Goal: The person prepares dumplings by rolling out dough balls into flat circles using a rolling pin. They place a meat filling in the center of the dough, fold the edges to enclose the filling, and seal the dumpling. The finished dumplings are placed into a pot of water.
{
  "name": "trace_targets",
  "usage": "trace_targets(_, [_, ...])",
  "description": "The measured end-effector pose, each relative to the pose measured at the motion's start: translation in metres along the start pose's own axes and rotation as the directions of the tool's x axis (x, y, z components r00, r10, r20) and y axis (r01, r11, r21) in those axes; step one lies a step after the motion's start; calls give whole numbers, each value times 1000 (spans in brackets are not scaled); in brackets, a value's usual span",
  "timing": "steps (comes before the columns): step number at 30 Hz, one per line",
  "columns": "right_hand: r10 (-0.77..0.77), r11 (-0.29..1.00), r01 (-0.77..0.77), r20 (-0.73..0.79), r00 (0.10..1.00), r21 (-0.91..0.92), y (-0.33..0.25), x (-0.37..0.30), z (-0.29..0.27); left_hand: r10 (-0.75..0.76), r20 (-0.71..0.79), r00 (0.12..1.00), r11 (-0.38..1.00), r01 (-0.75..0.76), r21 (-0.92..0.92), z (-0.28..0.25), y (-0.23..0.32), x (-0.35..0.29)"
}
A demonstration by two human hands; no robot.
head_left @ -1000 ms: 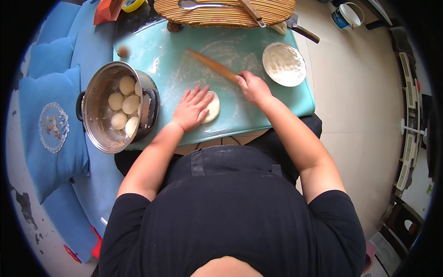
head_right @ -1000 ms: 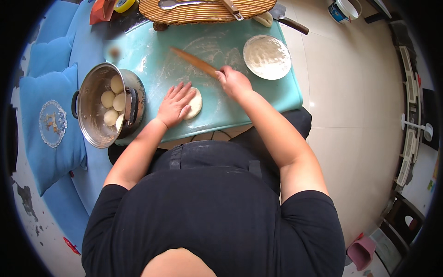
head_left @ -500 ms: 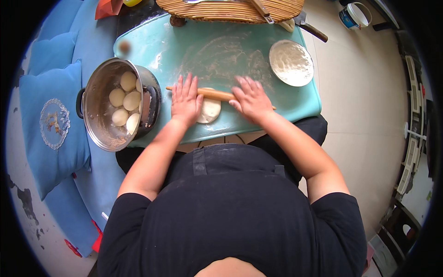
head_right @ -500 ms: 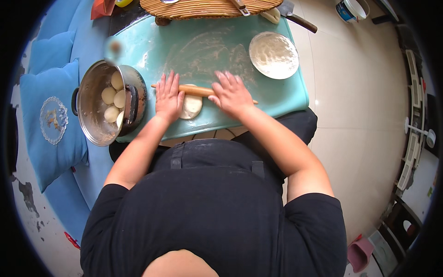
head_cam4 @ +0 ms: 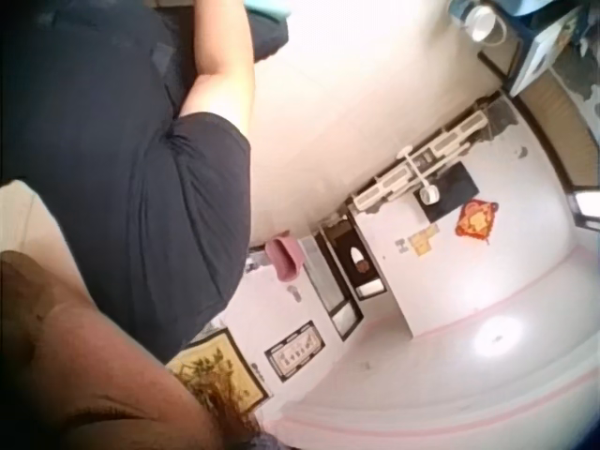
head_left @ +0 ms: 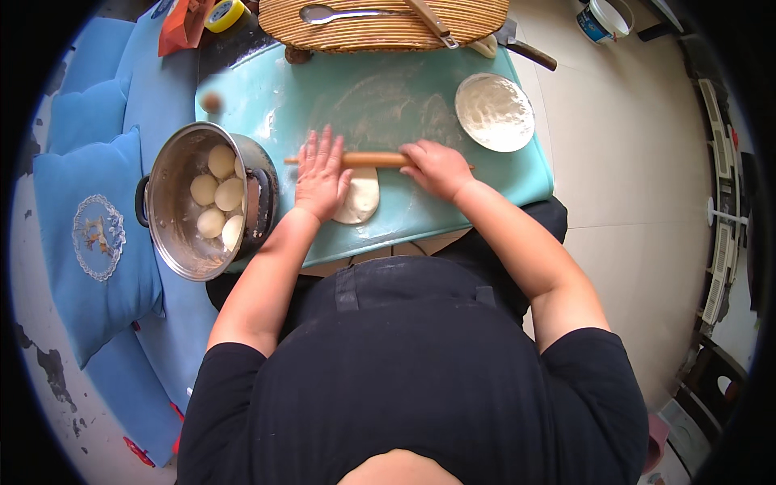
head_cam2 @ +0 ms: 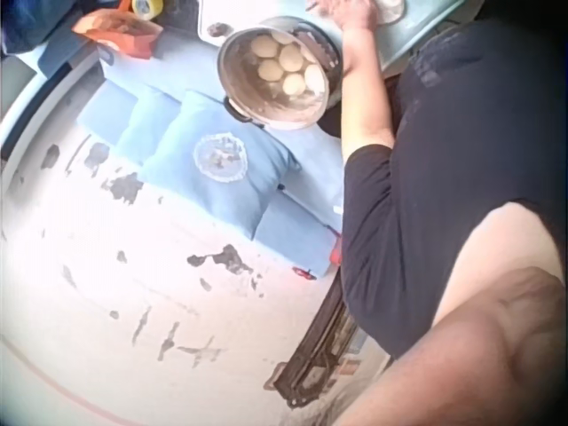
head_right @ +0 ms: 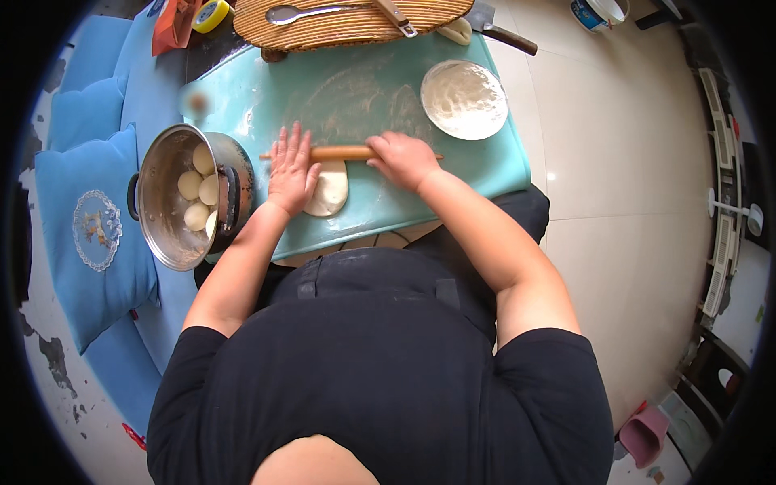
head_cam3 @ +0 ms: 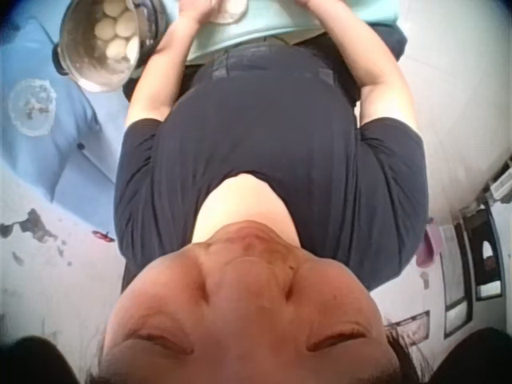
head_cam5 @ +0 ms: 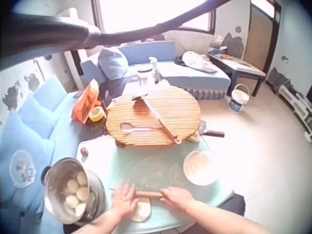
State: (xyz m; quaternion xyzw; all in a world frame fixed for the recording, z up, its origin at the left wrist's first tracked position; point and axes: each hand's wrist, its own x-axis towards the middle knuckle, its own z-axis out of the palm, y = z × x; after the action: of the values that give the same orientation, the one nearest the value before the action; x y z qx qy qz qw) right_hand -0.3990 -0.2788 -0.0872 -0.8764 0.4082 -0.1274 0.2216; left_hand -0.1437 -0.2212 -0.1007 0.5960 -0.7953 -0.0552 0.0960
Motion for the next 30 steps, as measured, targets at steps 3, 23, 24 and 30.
trace_targets(3, [222,968,-229,85,971,98,1,8,-8,291,141,946,957,-288,-43,9,-3,-11])
trace_targets(23, [-170,967,166,-2,986,-192,-12,-22,10,-207,-30,978,976,205,-71,13,28,-62])
trace_targets(24, [-172,962,166,-8,985,-216,-11,-20,11,-202,4,979,977,202,-64,12,26,-64])
trace_targets(30, [-120,942,126,36,992,-312,-10,16,6,-244,54,968,966,247,-75,9,7,-28])
